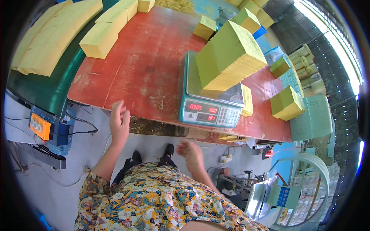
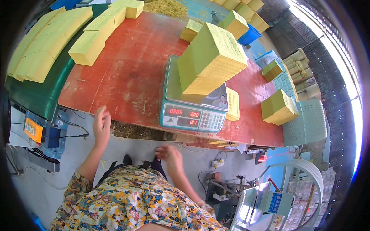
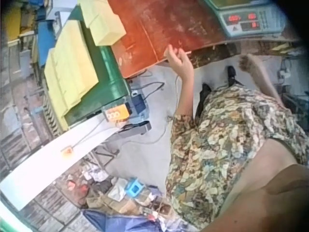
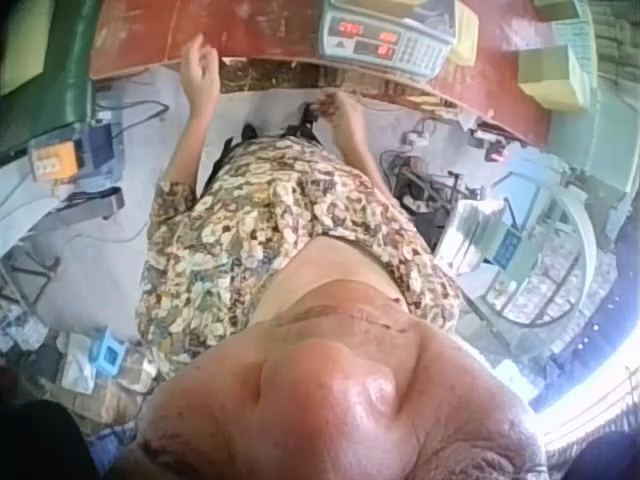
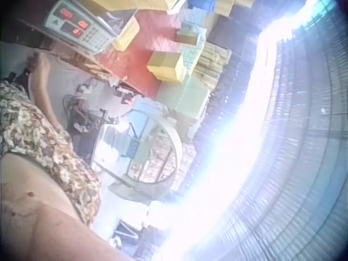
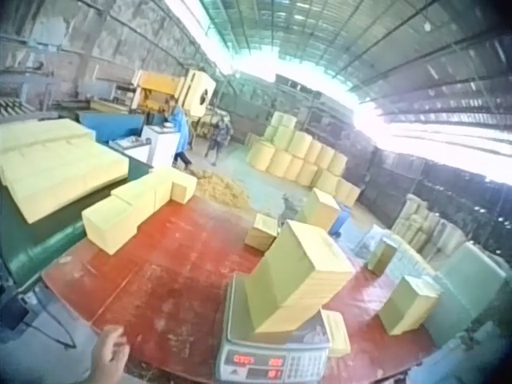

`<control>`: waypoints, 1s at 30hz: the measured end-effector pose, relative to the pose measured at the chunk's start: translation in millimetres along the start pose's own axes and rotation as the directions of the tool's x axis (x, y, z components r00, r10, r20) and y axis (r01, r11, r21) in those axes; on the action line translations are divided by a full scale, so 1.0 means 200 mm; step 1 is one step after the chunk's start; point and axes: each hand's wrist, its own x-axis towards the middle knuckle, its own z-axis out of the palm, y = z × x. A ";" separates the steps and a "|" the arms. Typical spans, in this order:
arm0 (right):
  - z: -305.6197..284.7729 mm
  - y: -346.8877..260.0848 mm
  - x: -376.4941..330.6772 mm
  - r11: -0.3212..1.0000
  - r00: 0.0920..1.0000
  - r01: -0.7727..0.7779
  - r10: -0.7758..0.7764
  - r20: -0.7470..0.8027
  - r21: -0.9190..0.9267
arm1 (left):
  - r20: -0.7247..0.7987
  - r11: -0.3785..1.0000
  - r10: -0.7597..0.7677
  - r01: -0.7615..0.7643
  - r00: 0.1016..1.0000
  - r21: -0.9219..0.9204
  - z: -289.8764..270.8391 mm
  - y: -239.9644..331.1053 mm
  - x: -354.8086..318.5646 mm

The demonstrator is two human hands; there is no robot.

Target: Weighing and stacking yellow paper sheets on an electronic scale in a paper mill.

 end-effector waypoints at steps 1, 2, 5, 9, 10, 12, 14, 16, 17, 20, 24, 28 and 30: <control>0.09 0.05 -0.05 0.997 0.998 -0.070 0.070 0.009 -0.015 | 0.052 0.999 -0.012 0.011 0.999 0.031 -0.05 -0.05 -0.07; 0.05 0.05 -0.02 0.996 0.992 -0.091 0.093 0.091 -0.017 | 0.082 0.997 -0.073 0.073 0.994 0.001 0.03 -0.08 -0.18; 0.16 0.08 -0.08 0.988 0.972 -0.097 0.121 0.204 -0.124 | 0.238 0.989 -0.148 0.140 0.960 0.048 -0.07 -0.17 -0.39; 0.18 0.04 -0.04 0.935 0.974 -0.030 0.107 0.200 -0.353 | 0.652 0.962 -0.274 0.190 0.707 0.198 -0.11 -0.21 -0.52; 0.18 0.02 -0.04 0.933 0.982 -0.036 0.099 0.160 -0.358 | 0.722 0.947 -0.319 0.225 0.614 0.227 -0.09 -0.19 -0.52; 0.19 0.06 -0.04 0.935 0.980 -0.027 0.094 0.174 -0.353 | 0.727 0.956 -0.293 0.199 0.621 0.215 -0.09 -0.15 -0.52; 0.24 0.12 -0.06 0.942 0.978 -0.020 0.088 0.191 -0.335 | 0.733 0.963 -0.269 0.164 0.625 0.214 -0.12 -0.14 -0.50; 0.27 0.17 -0.06 0.922 0.948 -0.031 0.149 0.281 -0.386 | 0.696 0.975 -0.216 0.119 0.685 0.186 -0.10 -0.15 -0.48; 0.27 0.20 -0.06 0.924 0.948 -0.029 0.145 0.282 -0.381 | 0.698 0.976 -0.214 0.114 0.684 0.188 -0.10 -0.14 -0.48; 0.26 0.24 -0.08 0.907 0.908 0.004 0.173 0.382 -0.421 | 0.684 0.985 -0.168 0.088 0.710 0.150 -0.12 -0.08 -0.48; 0.21 0.18 -0.08 0.885 0.930 0.027 0.148 0.335 -0.465 | 0.639 0.999 -0.018 -0.011 0.769 0.041 -0.09 0.14 -0.45; 0.14 0.18 -0.12 0.892 0.923 0.062 0.119 0.365 -0.448 | 0.469 0.840 0.508 -0.537 0.723 -0.082 -0.12 0.74 -0.30; 0.06 0.17 -0.10 0.789 0.905 0.208 0.070 0.420 -0.578 | 0.326 0.667 0.734 -0.723 0.596 -0.179 -0.09 1.03 -0.27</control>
